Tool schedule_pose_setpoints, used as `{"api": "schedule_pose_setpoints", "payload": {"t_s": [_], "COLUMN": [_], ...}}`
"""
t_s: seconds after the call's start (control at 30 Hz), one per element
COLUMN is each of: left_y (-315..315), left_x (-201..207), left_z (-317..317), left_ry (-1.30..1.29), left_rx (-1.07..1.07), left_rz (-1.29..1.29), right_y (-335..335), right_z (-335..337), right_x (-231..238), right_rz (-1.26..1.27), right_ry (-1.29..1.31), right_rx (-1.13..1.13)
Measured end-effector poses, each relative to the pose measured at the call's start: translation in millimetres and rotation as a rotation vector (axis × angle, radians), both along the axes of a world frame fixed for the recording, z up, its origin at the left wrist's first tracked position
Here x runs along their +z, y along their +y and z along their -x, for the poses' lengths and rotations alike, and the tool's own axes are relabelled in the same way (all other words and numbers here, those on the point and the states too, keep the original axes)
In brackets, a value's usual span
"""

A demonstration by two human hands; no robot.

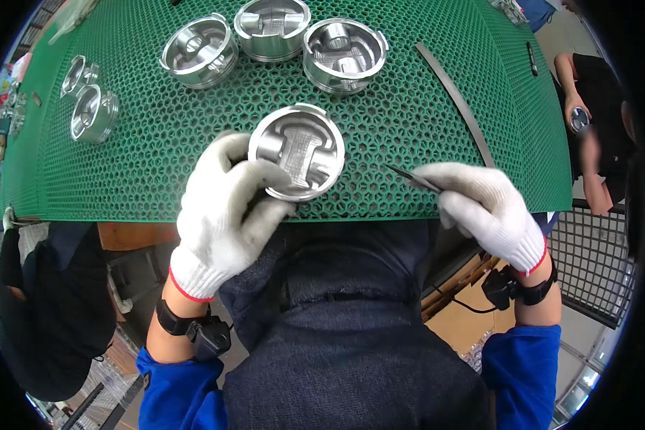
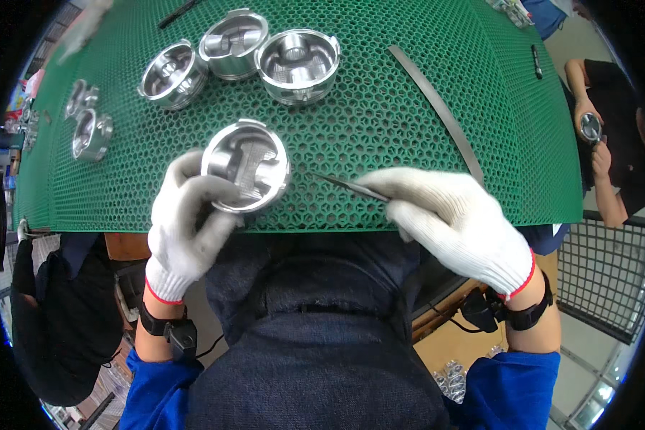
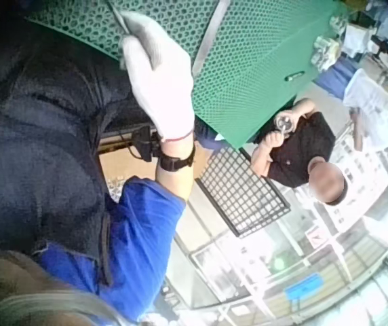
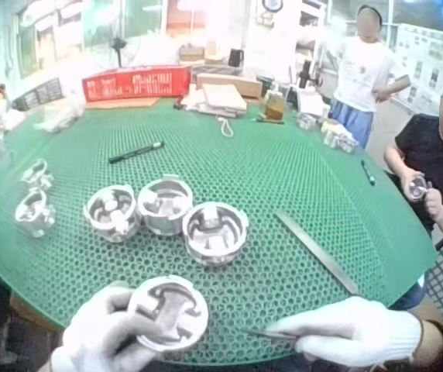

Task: Inspecting metal engine pistons and checking grooves using a small probe tool.

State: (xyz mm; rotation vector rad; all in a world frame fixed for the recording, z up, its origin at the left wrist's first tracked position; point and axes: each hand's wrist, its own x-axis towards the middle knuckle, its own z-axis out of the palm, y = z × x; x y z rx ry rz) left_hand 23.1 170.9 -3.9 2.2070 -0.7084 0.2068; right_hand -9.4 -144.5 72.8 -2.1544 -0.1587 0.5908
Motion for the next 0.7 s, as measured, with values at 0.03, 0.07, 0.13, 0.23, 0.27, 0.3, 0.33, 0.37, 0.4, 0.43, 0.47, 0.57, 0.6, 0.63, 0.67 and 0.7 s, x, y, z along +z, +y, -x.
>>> {"api": "schedule_pose_setpoints", "payload": {"t_s": [0.03, 0.07, 0.13, 0.23, 0.27, 0.3, 0.33, 0.37, 0.4, 0.43, 0.47, 0.57, 0.6, 0.63, 0.67, 0.7], "left_y": [-3.4, -8.7, -9.8, -12.3, -13.0, -14.2, -15.8, -16.5, -16.1, -15.0, -14.2, -13.6, -13.5, -13.5, -13.5, -13.9], "left_x": [1.1, 1.6, 2.5, 2.2, 1.0, 0.3, -0.9, -1.9, -2.1, -0.9, -0.2, -2.6, -2.0, -1.0, -0.4, -0.6], "left_z": [1.8, 1.8, 3.4, 4.3, 5.0, 5.0, 5.4, 5.6, 5.2, 5.7, 6.2, 6.4, 6.2, 5.8, 5.8, 5.4], "left_ry": [0.014, -0.068, -0.061, -0.070, -0.087, -0.084, -0.087, -0.090, -0.087, -0.088, -0.089, -0.111, -0.105, -0.102, -0.098, -0.095], "left_rx": [0.000, 0.026, 0.040, 0.051, 0.054, 0.056, 0.070, 0.083, 0.091, 0.085, 0.079, 0.083, 0.085, 0.078, 0.073, 0.072], "left_rz": [-0.053, -0.059, -0.072, -0.095, -0.109, -0.108, -0.097, -0.086, -0.085, -0.105, -0.125, -0.126, -0.128, -0.123, -0.118, -0.119], "right_y": [-2.0, -3.7, 9.7, 26.5, 28.7, 30.1, 29.9, 29.9, 31.4, 32.5, 31.4, 25.7, 27.8, 31.7, 38.5, 44.4], "right_z": [-3.1, -9.4, -22.8, -34.5, -34.8, -36.3, -30.8, -23.4, -14.4, -8.3, -10.3, -16.7, -11.8, -6.8, -2.5, 1.8], "right_x": [-6.8, -22.6, -14.5, -15.2, -16.5, -17.2, -23.3, -29.8, -21.6, -11.7, -9.7, -18.1, -23.1, -19.8, -12.6, -6.6], "right_rz": [0.125, 0.211, 0.284, 0.396, 0.482, 0.565, 0.471, 0.383, 0.418, 0.450, 0.422, 0.409, 0.424, 0.420, 0.476, 0.536], "right_ry": [-0.285, -0.624, -0.623, -0.719, -0.720, -0.723, -0.740, -0.692, -0.586, -0.476, -0.438, -0.545, -0.535, -0.530, -0.453, -0.375], "right_rx": [0.133, 0.222, 0.240, 0.253, 0.248, 0.244, 0.215, 0.212, 0.263, 0.311, 0.328, 0.214, 0.187, 0.191, 0.258, 0.321]}}
